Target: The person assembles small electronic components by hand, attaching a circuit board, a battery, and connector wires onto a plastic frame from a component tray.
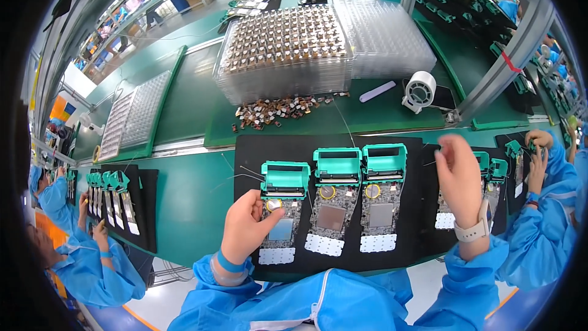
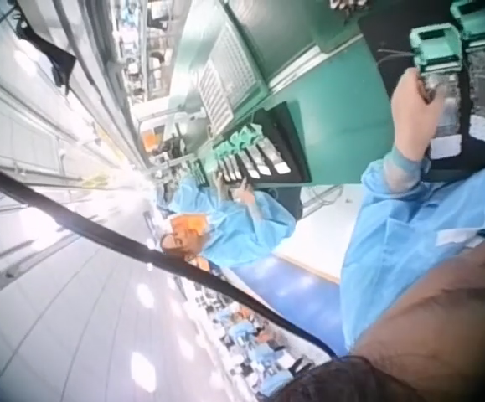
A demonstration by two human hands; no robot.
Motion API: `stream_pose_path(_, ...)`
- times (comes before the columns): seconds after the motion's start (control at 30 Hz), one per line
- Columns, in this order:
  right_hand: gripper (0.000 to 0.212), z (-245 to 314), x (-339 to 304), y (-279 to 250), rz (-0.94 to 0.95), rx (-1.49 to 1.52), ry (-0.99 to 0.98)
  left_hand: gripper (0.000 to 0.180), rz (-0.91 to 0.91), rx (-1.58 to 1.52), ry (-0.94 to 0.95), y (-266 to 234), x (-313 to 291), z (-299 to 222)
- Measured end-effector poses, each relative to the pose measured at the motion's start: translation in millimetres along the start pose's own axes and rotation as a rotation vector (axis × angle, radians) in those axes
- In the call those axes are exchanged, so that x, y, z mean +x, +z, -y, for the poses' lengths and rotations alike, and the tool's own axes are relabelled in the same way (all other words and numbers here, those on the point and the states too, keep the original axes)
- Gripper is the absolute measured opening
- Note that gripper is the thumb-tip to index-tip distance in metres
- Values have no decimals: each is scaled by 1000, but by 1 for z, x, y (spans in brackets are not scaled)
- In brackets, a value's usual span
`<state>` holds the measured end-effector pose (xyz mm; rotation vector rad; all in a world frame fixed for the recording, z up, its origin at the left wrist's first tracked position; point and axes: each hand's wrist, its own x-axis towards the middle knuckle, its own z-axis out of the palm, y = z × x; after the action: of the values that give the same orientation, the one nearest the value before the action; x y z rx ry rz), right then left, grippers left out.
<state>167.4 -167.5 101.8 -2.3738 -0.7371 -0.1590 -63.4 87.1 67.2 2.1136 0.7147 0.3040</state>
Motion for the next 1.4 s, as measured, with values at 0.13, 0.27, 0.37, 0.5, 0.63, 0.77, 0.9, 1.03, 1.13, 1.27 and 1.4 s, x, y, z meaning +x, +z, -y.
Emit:
stream_pose_path(0.13, 19, 75, 40, 36, 15, 64, -389, 25, -66, -257, 13, 10, 7, -1)
stream_pose_path(0.27, 18, 112, 93, 105, 282, -38, -479, 28, -116, -308, 66, 21, 19, 14)
stream_pose_path(0.37, 14, 115, 134, 165, 492, -115, -412, 28, -73, -537, 32, 25, 18, 19)
stream_pose_path(0.5, 13, 119, 142, 190, 615, -103, -387, 28, -36, -745, -97, 20, 14, 16)
stream_pose_path(0.63, 9, 115, 143, 201, 623, -50, -414, 28, -22, -775, -122, 16, 11, 15)
stream_pose_path(0.77, 11, 116, 142, 206, 674, -87, -409, 28, -38, -795, -122, 14, 9, 13)
stream_pose_path(0.9, 10, 117, 141, 208, 660, -77, -439, 27, -31, -826, -116, 12, 8, 13)
stream_pose_path(1.03, 12, 114, 141, 212, 629, -82, -474, 27, -34, -807, -117, 11, 6, 15)
stream_pose_path(1.13, 14, 102, 144, 212, 606, -90, -499, 28, -29, -787, -74, 15, 8, 17)
stream_pose_path(1.27, 14, 105, 140, 211, 569, -52, -485, 27, -27, -815, -92, 17, 8, 17)
stream_pose_path(1.4, 14, 102, 142, 210, 596, -20, -508, 27, -18, -797, -77, 18, 9, 18)
